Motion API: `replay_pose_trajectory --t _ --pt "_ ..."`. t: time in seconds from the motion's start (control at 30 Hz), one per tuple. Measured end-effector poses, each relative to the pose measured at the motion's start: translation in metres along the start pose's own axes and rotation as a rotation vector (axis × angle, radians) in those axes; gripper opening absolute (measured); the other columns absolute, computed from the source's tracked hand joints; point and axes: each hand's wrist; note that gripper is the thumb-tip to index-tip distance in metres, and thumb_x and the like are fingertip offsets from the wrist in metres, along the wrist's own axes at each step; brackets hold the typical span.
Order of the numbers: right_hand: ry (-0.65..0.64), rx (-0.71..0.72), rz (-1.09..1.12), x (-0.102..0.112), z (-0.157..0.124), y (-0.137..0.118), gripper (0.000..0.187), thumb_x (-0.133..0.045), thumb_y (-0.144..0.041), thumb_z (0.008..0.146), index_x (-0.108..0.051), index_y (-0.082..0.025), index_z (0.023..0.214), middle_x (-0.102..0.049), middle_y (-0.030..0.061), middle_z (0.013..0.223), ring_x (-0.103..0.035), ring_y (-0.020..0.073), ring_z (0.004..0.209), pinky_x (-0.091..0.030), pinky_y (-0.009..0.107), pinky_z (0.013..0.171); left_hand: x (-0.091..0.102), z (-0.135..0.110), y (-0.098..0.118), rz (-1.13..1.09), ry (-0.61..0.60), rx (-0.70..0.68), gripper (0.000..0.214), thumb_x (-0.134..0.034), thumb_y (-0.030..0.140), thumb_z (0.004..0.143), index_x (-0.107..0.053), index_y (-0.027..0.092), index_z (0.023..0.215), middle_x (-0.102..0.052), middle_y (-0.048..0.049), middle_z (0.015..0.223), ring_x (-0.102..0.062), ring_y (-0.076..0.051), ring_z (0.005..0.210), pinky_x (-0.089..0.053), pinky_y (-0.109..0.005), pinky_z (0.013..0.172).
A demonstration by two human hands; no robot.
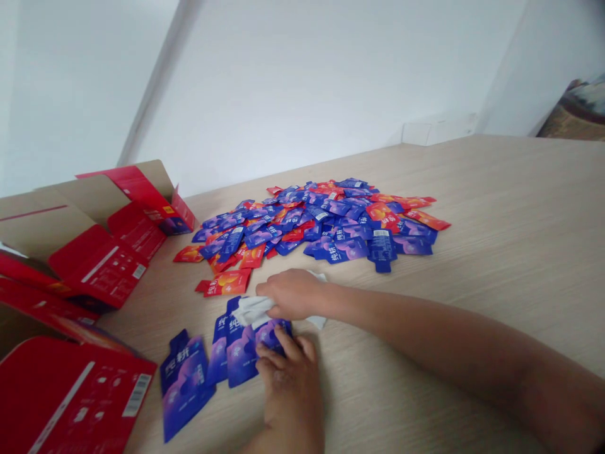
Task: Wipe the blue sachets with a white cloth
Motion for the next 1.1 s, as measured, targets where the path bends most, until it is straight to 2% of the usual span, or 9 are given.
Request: replay_pose_trajectory --t 0.1,0.2,0.4,0.53,0.63,0.73,0.87,0.97,1.1 --pt "-0.029 0.063 0.012 -0.005 -0.001 -0.006 0.035 -0.051 -0.042 0.079 -0.056 -0.023 0.108 -0.067 0.0075 0.097 -0.064 0.0256 0.083 -0.046 0.032 0.060 0.002 0.000 -0.001 -0.014 -0.002 0.005 0.038 -0.039 0.003 0.081 -0.064 0.018 0.106 -0.061 -0.0209 0.120 -0.063 -0.037 0.095 -0.049 -0.047 0.071" --pt "-0.040 0.060 0.014 -0.010 0.000 -0.005 0.035 -0.053 -0.042 0.077 -0.056 -0.024 0.107 -0.067 0.0071 0.094 -0.064 0.0260 0.082 -0.046 0.032 0.058 0.002 0.001 0.000 0.013 0.012 0.028 0.037 -0.041 0.004 0.081 -0.064 0.019 0.105 -0.061 -0.0193 0.119 -0.064 -0.036 0.095 -0.048 -0.046 0.073" --pt "-0.016 -0.103 -0.037 -0.009 0.001 0.018 0.035 -0.053 -0.041 0.078 -0.057 -0.022 0.107 -0.067 0.0088 0.095 -0.063 0.0265 0.086 -0.048 0.033 0.063 -0.002 0.000 0.000 0.042 0.050 0.015 0.036 -0.044 0.004 0.080 -0.068 0.023 0.099 -0.060 -0.0198 0.120 -0.063 -0.041 0.094 -0.047 -0.045 0.070" --pt "0.003 -0.153 -0.043 -0.006 0.001 0.027 0.033 -0.052 -0.041 0.078 -0.058 -0.023 0.105 -0.067 0.0085 0.094 -0.063 0.0266 0.086 -0.047 0.033 0.062 -0.004 -0.001 0.000 0.052 0.072 0.000 0.035 -0.044 0.003 0.080 -0.067 0.021 0.100 -0.061 -0.0213 0.119 -0.064 -0.040 0.093 -0.047 -0.045 0.069" --pt "0.018 -0.122 -0.029 -0.005 0.001 0.021 0.034 -0.053 -0.040 0.078 -0.057 -0.023 0.107 -0.067 0.0080 0.094 -0.063 0.0263 0.086 -0.047 0.032 0.062 -0.004 -0.001 -0.001 0.047 0.061 -0.008 0.035 -0.043 0.003 0.080 -0.067 0.020 0.100 -0.060 -0.0223 0.120 -0.063 -0.040 0.093 -0.048 -0.045 0.069" --pt "-0.018 -0.061 -0.006 -0.005 0.001 0.011 0.035 -0.053 -0.041 0.078 -0.058 -0.023 0.107 -0.068 0.0082 0.095 -0.063 0.0258 0.086 -0.047 0.032 0.063 -0.003 -0.001 -0.002 0.058 0.076 -0.005 0.034 -0.043 0.004 0.080 -0.067 0.021 0.098 -0.061 -0.0212 0.119 -0.064 -0.040 0.092 -0.048 -0.044 0.068" --pt "-0.082 0.058 0.007 -0.004 0.001 0.003 0.034 -0.053 -0.040 0.077 -0.058 -0.023 0.106 -0.068 0.0079 0.093 -0.064 0.0253 0.081 -0.045 0.030 0.058 -0.002 -0.001 -0.005 0.066 0.133 -0.044 0.033 -0.044 0.004 0.079 -0.067 0.020 0.097 -0.063 -0.0227 0.114 -0.065 -0.040 0.087 -0.048 -0.043 0.065" --pt "-0.071 0.133 0.005 -0.005 0.001 0.000 0.034 -0.052 -0.041 0.077 -0.058 -0.023 0.106 -0.068 0.0080 0.092 -0.064 0.0248 0.079 -0.044 0.029 0.057 -0.001 -0.001 -0.004 0.067 0.135 -0.022 0.032 -0.045 0.004 0.079 -0.067 0.020 0.097 -0.065 -0.0217 0.112 -0.065 -0.039 0.087 -0.048 -0.043 0.066" --pt "-0.066 0.108 0.016 -0.008 0.001 0.001 0.034 -0.051 -0.041 0.077 -0.057 -0.023 0.106 -0.068 0.0072 0.091 -0.064 0.0241 0.078 -0.043 0.028 0.055 -0.001 -0.001 -0.004 0.071 0.128 -0.013 0.033 -0.045 0.006 0.079 -0.067 0.022 0.098 -0.065 -0.0208 0.112 -0.065 -0.039 0.088 -0.048 -0.043 0.067"
Point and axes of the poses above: each hand's wrist, its own z-axis towards the middle knuckle, its own x-axis out of the back of the hand, y = z × x
